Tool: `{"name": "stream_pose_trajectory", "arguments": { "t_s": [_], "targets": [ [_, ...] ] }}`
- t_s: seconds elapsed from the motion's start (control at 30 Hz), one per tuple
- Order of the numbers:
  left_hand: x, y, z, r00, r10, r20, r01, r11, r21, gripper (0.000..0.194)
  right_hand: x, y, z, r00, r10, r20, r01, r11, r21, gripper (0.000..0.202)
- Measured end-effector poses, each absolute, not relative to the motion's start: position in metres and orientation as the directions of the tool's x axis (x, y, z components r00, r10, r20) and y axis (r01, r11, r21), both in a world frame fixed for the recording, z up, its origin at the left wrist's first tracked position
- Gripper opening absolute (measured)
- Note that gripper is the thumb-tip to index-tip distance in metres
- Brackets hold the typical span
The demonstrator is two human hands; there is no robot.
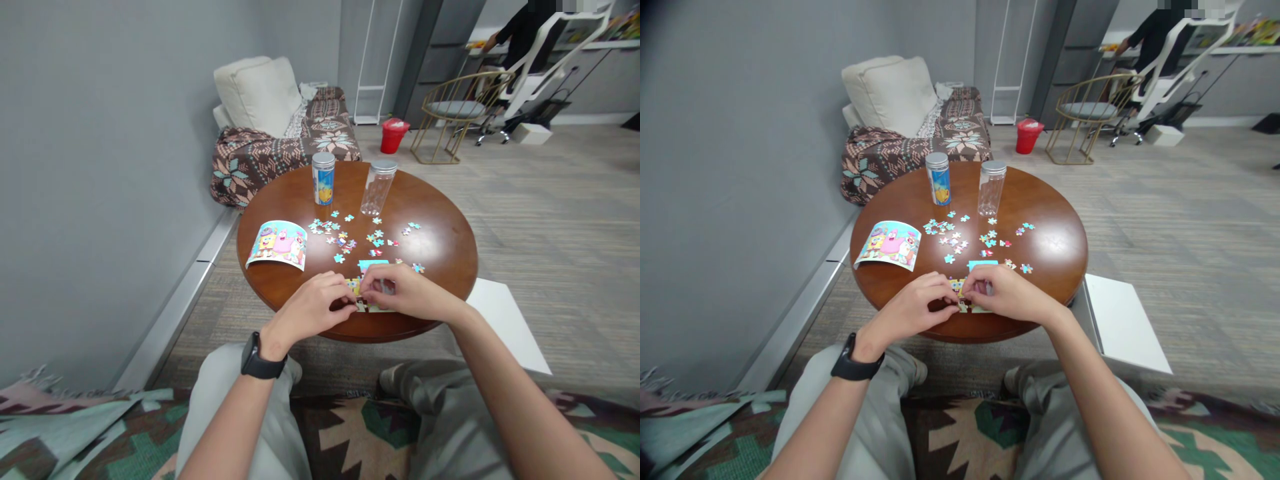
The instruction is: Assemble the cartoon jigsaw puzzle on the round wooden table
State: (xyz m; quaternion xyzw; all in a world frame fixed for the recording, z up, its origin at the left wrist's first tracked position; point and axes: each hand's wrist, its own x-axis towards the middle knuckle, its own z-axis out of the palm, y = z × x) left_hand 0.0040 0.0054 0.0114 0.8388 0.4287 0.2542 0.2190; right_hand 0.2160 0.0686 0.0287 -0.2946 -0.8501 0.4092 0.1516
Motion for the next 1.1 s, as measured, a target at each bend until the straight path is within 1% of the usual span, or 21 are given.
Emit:
{"name": "stream_pose_trajectory", "arguments": {
  "t_s": [0.13, 0.23, 0.33, 0.43, 0.53, 0.67, 0.73, 0.8, 0.97, 1.1],
  "targets": [
    [0.003, 0.006, 0.009, 0.510, 0.823, 0.250, 0.599, -0.548, 0.584, 0.009, 0.223, 0.078, 0.025, -0.720, 0.687, 0.098, 0.402, 0.528, -0.748, 0.016],
    [0.004, 0.006, 0.010, 0.500, 0.826, 0.259, 0.592, -0.545, 0.594, 0.011, 0.227, 0.085, 0.019, -0.702, 0.703, 0.112, 0.414, 0.531, -0.739, 0.019],
    [0.005, 0.004, 0.015, 0.481, 0.841, 0.248, 0.575, -0.517, 0.635, 0.013, 0.228, 0.087, 0.016, -0.690, 0.712, 0.129, 0.406, 0.529, -0.745, 0.021],
    [0.004, 0.001, 0.019, 0.464, 0.856, 0.228, 0.539, -0.477, 0.694, 0.010, 0.231, 0.090, 0.014, -0.655, 0.737, 0.165, 0.416, 0.535, -0.735, 0.021],
    [0.003, 0.000, 0.019, 0.451, 0.871, 0.197, 0.526, -0.438, 0.729, 0.010, 0.237, 0.097, 0.012, -0.527, 0.818, 0.230, 0.478, 0.509, -0.716, 0.021],
    [0.002, 0.001, 0.017, 0.409, 0.899, 0.158, 0.550, -0.381, 0.743, 0.009, 0.253, 0.111, 0.008, -0.267, 0.911, 0.316, 0.599, 0.413, -0.686, 0.021],
    [0.002, 0.002, 0.017, 0.411, 0.895, 0.171, 0.543, -0.391, 0.743, 0.010, 0.262, 0.119, 0.005, -0.153, 0.933, 0.326, 0.644, 0.344, -0.683, 0.022],
    [0.002, 0.003, 0.018, 0.434, 0.879, 0.196, 0.523, -0.423, 0.740, 0.011, 0.270, 0.124, 0.002, -0.075, 0.944, 0.321, 0.669, 0.286, -0.686, 0.022],
    [0.002, 0.006, 0.014, 0.465, 0.853, 0.238, 0.497, -0.474, 0.726, 0.011, 0.281, 0.130, -0.001, 0.002, 0.958, 0.287, 0.698, 0.204, -0.687, 0.022],
    [0.000, 0.006, 0.010, 0.468, 0.851, 0.237, 0.515, -0.481, 0.710, 0.011, 0.279, 0.131, -0.005, -0.012, 0.958, 0.286, 0.714, 0.209, -0.668, 0.020]
  ]
}}
